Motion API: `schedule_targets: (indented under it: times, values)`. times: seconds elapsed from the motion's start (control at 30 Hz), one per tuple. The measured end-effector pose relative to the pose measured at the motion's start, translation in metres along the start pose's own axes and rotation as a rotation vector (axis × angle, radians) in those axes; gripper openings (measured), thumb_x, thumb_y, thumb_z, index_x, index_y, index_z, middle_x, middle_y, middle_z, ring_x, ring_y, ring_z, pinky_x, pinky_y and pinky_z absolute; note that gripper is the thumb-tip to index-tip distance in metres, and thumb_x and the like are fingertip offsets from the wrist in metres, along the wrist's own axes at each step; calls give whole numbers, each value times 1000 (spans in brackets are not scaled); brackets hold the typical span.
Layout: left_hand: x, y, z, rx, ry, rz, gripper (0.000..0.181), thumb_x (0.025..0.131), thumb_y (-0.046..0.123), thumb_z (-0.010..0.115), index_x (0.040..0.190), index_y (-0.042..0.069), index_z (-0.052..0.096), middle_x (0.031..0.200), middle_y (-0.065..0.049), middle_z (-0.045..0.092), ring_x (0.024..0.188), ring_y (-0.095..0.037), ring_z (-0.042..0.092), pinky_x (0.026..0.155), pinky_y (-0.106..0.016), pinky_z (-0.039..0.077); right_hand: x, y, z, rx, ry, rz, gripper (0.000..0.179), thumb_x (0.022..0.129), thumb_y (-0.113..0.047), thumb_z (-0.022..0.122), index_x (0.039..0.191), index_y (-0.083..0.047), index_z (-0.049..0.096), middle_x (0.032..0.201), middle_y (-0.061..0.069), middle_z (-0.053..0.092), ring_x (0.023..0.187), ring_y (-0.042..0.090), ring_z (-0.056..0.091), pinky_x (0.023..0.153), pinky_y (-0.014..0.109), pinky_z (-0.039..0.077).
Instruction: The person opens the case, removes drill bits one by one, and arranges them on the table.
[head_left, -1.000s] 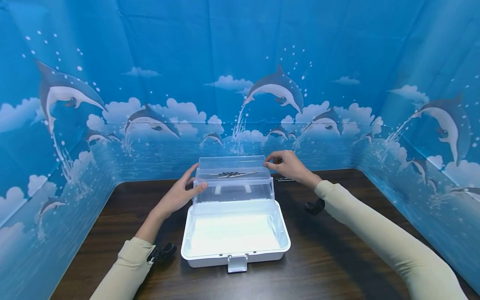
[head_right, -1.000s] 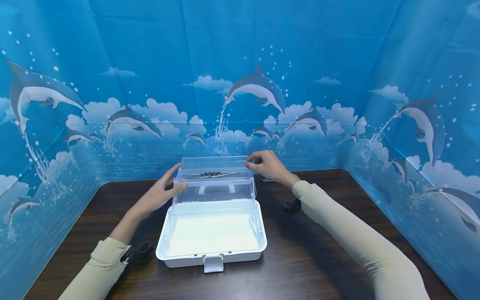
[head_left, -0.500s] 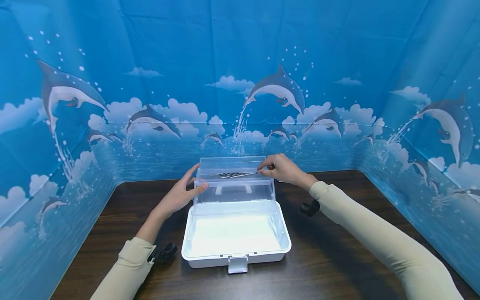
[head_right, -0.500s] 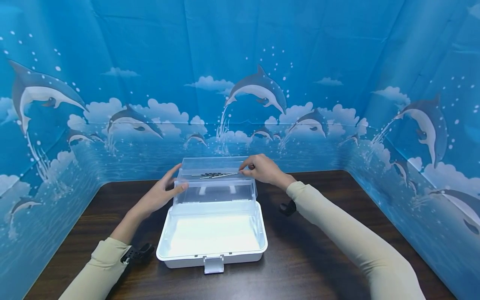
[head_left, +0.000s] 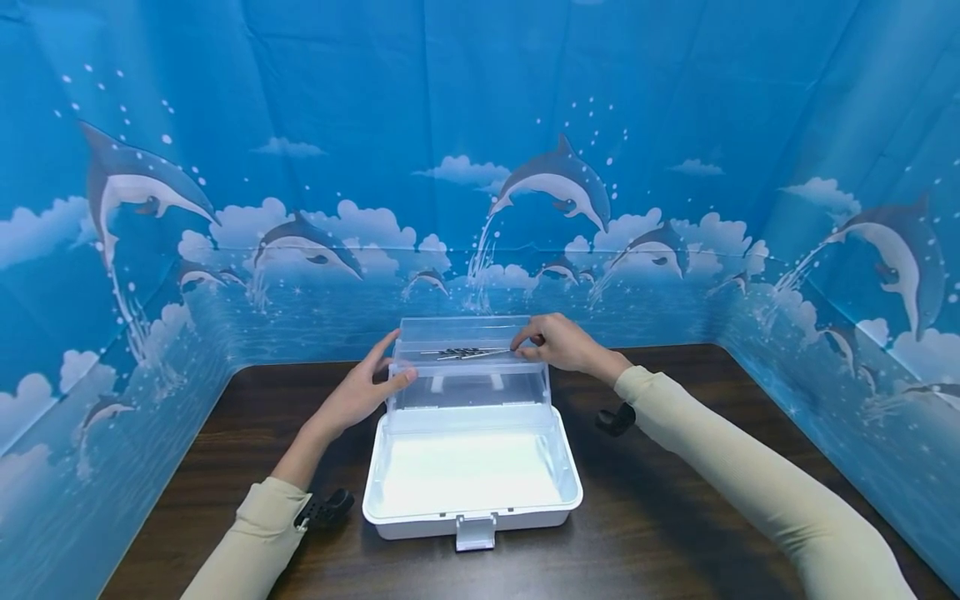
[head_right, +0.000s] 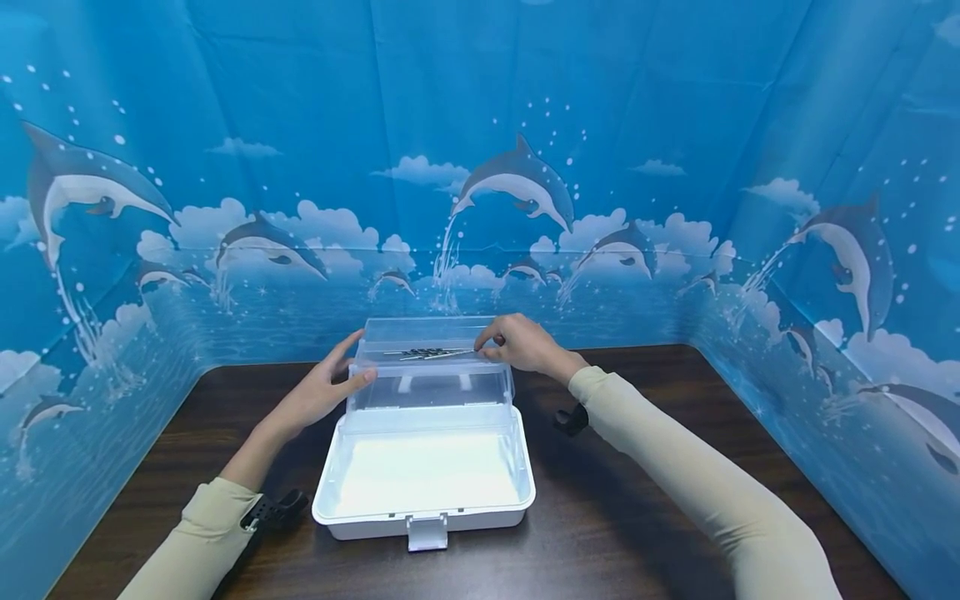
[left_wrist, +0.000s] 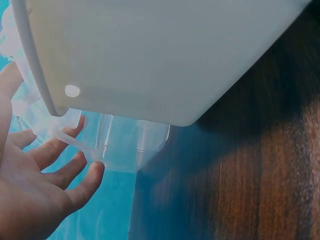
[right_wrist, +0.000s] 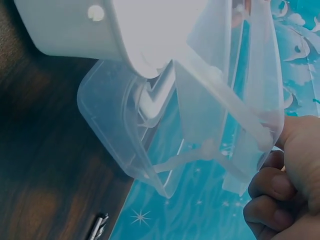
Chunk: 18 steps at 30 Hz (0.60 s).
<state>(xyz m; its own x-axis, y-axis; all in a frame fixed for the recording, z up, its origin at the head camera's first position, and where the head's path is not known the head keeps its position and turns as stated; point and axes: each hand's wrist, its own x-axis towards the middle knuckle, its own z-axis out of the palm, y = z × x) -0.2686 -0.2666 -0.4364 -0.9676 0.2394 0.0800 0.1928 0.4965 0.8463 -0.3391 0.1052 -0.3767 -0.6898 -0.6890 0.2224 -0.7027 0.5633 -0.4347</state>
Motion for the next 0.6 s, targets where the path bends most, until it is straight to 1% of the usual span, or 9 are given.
schedule_targets:
  times: [0.1,0.27,0.33,0.43,0.6]
  values:
    - [1,-1,0,3,-3,3,93,95,61,64,165,36,8,163,-22,25,148,-44,24,102,-76,30,1,0,0,8,-1,2,15,99,-11,70,109,-14,81,96,-3,65,58,17,41,54,32,35]
    - [1,-3,1,-2,3,1,92,95,60,64,165,36,9,163,-22,25,148,-44,24,103,-76,29,2,0,0,6,-12,1,14,99,-11,70,109,-13,80,99,-1,67,48,14,33,51,31,32]
    - [1,-3,1,-2,1,5,92,95,59,64,165,36,9,163,-23,24,148,-44,24,102,-76,29,3,-1,0,-3,-18,0,14,99,-11,70,108,-12,80,100,0,69,46,13,32,51,30,32]
    - [0,-2,1,-3,-2,8,92,95,59,64,165,36,9,164,-22,23,148,-44,24,102,-76,29,5,-3,0,-20,-27,6,13,99,-11,71,108,-11,80,98,-1,71,46,12,35,50,30,33]
    - [1,-1,1,-5,1,9,93,95,61,64,165,35,9,164,-19,22,149,-42,23,102,-76,30,6,-6,-2,-42,-48,32,12,99,-10,70,107,-11,80,84,-4,69,52,14,44,52,31,36]
